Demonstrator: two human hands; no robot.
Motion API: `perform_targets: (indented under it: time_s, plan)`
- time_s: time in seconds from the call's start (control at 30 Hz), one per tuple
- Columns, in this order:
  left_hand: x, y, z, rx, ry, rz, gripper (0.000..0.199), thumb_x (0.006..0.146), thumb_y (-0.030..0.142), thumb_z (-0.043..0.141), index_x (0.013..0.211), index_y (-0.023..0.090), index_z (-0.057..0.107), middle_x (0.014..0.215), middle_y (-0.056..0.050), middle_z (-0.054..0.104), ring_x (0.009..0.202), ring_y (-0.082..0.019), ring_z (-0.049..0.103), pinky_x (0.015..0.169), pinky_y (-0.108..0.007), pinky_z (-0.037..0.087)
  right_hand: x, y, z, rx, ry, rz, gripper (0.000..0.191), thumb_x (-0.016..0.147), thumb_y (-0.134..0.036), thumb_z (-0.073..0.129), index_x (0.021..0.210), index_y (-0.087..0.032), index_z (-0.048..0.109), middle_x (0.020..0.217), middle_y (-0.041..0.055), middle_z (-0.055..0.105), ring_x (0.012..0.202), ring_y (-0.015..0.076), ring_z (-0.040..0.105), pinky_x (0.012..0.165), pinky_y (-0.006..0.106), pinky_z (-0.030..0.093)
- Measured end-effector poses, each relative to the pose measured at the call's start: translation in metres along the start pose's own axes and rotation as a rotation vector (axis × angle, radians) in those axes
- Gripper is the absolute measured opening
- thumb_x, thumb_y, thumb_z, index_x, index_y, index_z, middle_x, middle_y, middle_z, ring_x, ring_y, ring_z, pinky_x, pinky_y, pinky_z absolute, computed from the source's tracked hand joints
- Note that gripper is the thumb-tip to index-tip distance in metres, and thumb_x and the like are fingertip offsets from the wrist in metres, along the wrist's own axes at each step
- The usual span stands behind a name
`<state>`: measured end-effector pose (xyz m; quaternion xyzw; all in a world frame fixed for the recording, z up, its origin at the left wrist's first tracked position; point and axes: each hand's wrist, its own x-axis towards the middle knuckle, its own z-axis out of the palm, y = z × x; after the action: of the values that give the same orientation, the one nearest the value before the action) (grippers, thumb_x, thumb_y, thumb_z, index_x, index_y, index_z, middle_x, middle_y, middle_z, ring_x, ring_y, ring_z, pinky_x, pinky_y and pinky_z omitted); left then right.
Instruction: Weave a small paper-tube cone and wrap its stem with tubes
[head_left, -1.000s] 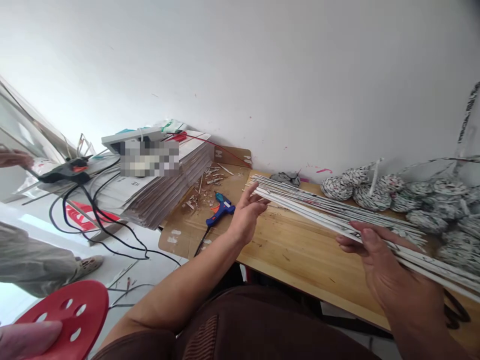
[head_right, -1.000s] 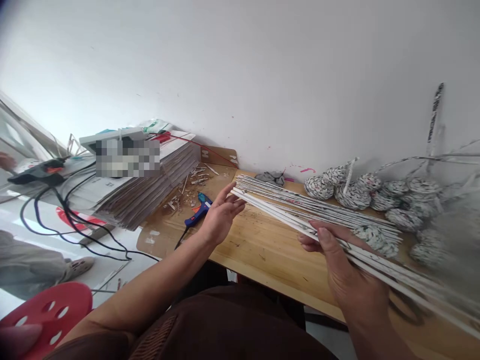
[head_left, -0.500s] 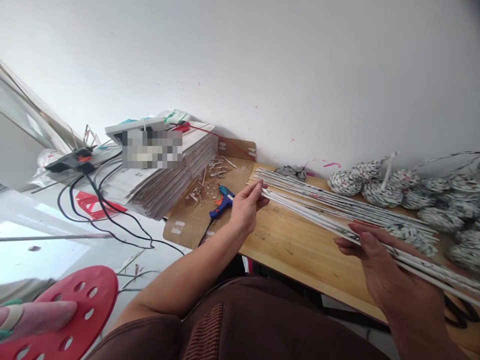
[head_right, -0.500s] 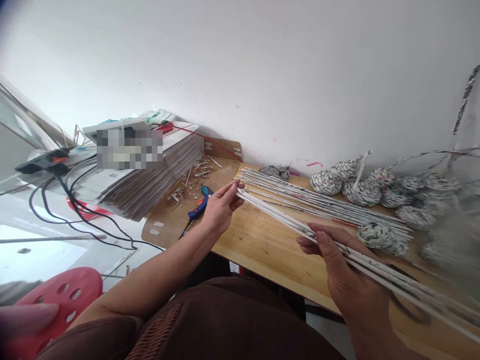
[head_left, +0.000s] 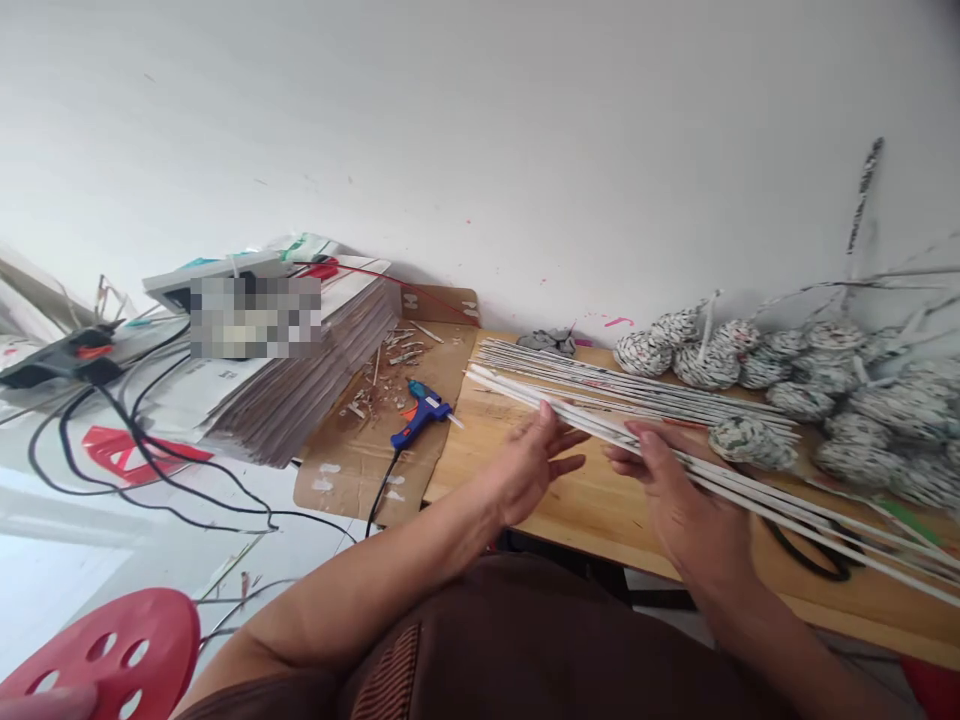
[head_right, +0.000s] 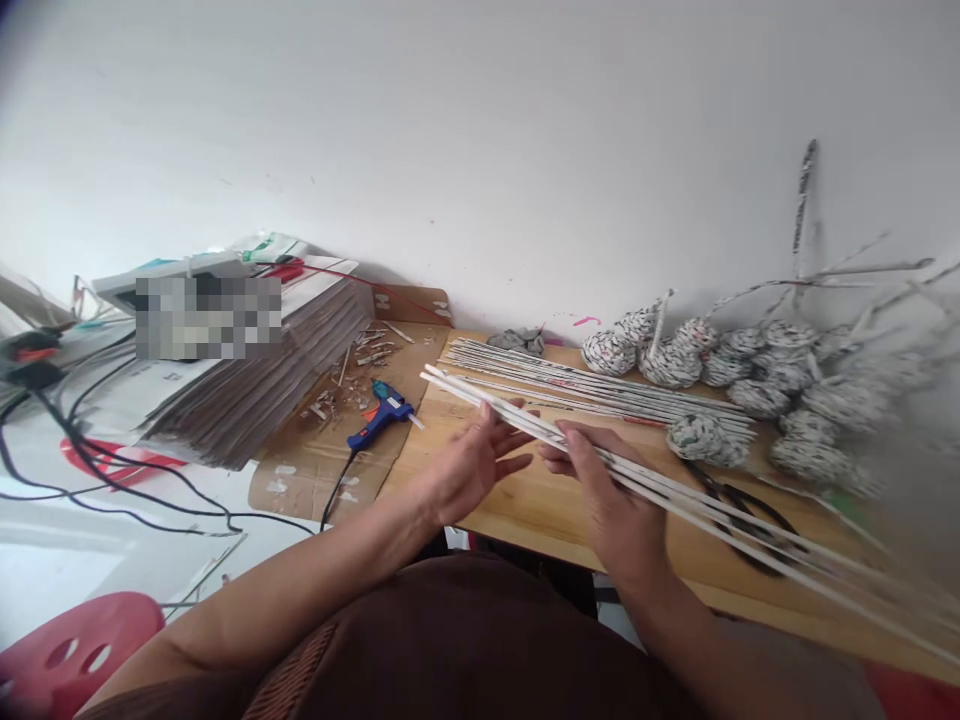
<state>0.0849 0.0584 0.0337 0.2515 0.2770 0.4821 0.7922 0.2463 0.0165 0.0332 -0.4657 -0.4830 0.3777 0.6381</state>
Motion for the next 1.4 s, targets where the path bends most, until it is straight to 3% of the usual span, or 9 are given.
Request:
perform_targets:
  time_s: [0.17, 0.27, 0.4, 0.53, 0.73, 0.9, 1.03, 1.17, 1.4]
  plan:
    - [-0.006, -0.025, 0.02, -0.039, -0.035, 0.048, 0.033, 0.095, 0.043, 0.052, 0.101, 0.015, 0.069, 0.118, -0.013, 0.069, 0.092, -0.017, 0.067, 0.087, -0.031, 0.049, -0.003, 0.015, 0.023, 0.241, -0.011, 0.242, 0.021, 0.082, -0.04, 0.074, 0.096, -0.024, 0.076, 0.101, 0.0042, 0.075, 0.08, 0.0169, 0.069, 0.074, 0.033, 0.059]
    - [0.006, -0.014, 0.013, -0.065, 0.039, 0.073, 0.028, 0.097, 0.037, 0.05, 0.086, 0.015, 0.064, 0.115, -0.011, 0.071, 0.09, -0.017, 0.069, 0.088, -0.032, 0.051, -0.009, 0.018, 0.024, 0.35, -0.094, 0.384, 0.03, 0.08, -0.042, 0.075, 0.104, -0.025, 0.073, 0.104, 0.0034, 0.072, 0.078, 0.0133, 0.067, 0.069, 0.027, 0.056]
    - [0.024, 0.014, -0.005, -0.011, 0.148, 0.142, 0.026, 0.099, 0.03, 0.046, 0.08, 0.015, 0.057, 0.104, -0.012, 0.074, 0.094, -0.02, 0.072, 0.094, -0.039, 0.052, -0.02, 0.005, 0.011, 0.261, -0.302, 0.615, 0.032, 0.078, -0.046, 0.076, 0.095, -0.019, 0.072, 0.079, 0.0007, 0.064, 0.062, 0.0106, 0.062, 0.051, 0.021, 0.047]
    - [0.028, 0.035, -0.02, 0.101, 0.166, 0.147, 0.025, 0.098, 0.031, 0.047, 0.083, 0.015, 0.057, 0.1, -0.012, 0.075, 0.091, -0.022, 0.073, 0.091, -0.043, 0.054, -0.018, -0.029, -0.014, -0.03, -0.441, 0.466, 0.03, 0.08, -0.047, 0.073, 0.089, -0.018, 0.072, 0.067, 0.0007, 0.063, 0.056, 0.0117, 0.059, 0.052, 0.025, 0.049]
    - [0.026, 0.032, -0.022, 0.201, 0.124, 0.052, 0.023, 0.095, 0.034, 0.053, 0.085, 0.014, 0.059, 0.097, -0.013, 0.075, 0.085, -0.022, 0.074, 0.085, -0.042, 0.057, 0.03, -0.044, -0.037, -0.402, -0.345, 0.238, 0.031, 0.077, -0.047, 0.074, 0.07, -0.018, 0.069, 0.07, 0.0028, 0.067, 0.066, 0.0129, 0.06, 0.061, 0.026, 0.05]
    - [0.027, 0.025, -0.019, 0.219, 0.095, 0.046, 0.024, 0.094, 0.036, 0.055, 0.085, 0.014, 0.058, 0.095, -0.012, 0.075, 0.083, -0.022, 0.074, 0.084, -0.04, 0.058, 0.039, -0.018, -0.023, -0.282, -0.598, 0.535, 0.034, 0.084, -0.048, 0.067, 0.099, -0.018, 0.07, 0.1, 0.0082, 0.072, 0.088, 0.0177, 0.067, 0.076, 0.031, 0.054]
    - [0.027, 0.027, -0.022, 0.234, 0.086, 0.067, 0.024, 0.092, 0.038, 0.058, 0.086, 0.015, 0.059, 0.096, -0.012, 0.075, 0.084, -0.023, 0.074, 0.082, -0.04, 0.057, 0.029, -0.004, -0.008, -0.128, -0.774, 0.782, 0.04, 0.091, -0.054, 0.056, 0.1, -0.016, 0.065, 0.079, 0.0041, 0.068, 0.066, 0.0144, 0.068, 0.062, 0.027, 0.054]
    - [0.028, 0.025, -0.024, 0.214, 0.114, 0.109, 0.03, 0.091, 0.042, 0.059, 0.098, 0.014, 0.063, 0.099, -0.014, 0.074, 0.089, -0.024, 0.073, 0.086, -0.041, 0.055, 0.029, 0.006, -0.006, -0.073, -0.744, 0.769, 0.039, 0.088, -0.054, 0.06, 0.09, -0.016, 0.062, 0.068, -0.0021, 0.058, 0.053, 0.0108, 0.062, 0.049, 0.022, 0.048]
    - [0.03, 0.014, -0.028, 0.292, 0.13, 0.046, 0.038, 0.083, 0.046, 0.069, 0.108, 0.017, 0.07, 0.109, -0.014, 0.074, 0.102, -0.021, 0.068, 0.093, -0.035, 0.044, 0.033, 0.015, -0.011, -0.069, -0.704, 0.752, 0.043, 0.083, -0.059, 0.064, 0.086, -0.016, 0.059, 0.067, -0.0031, 0.056, 0.051, 0.0095, 0.058, 0.047, 0.022, 0.042]
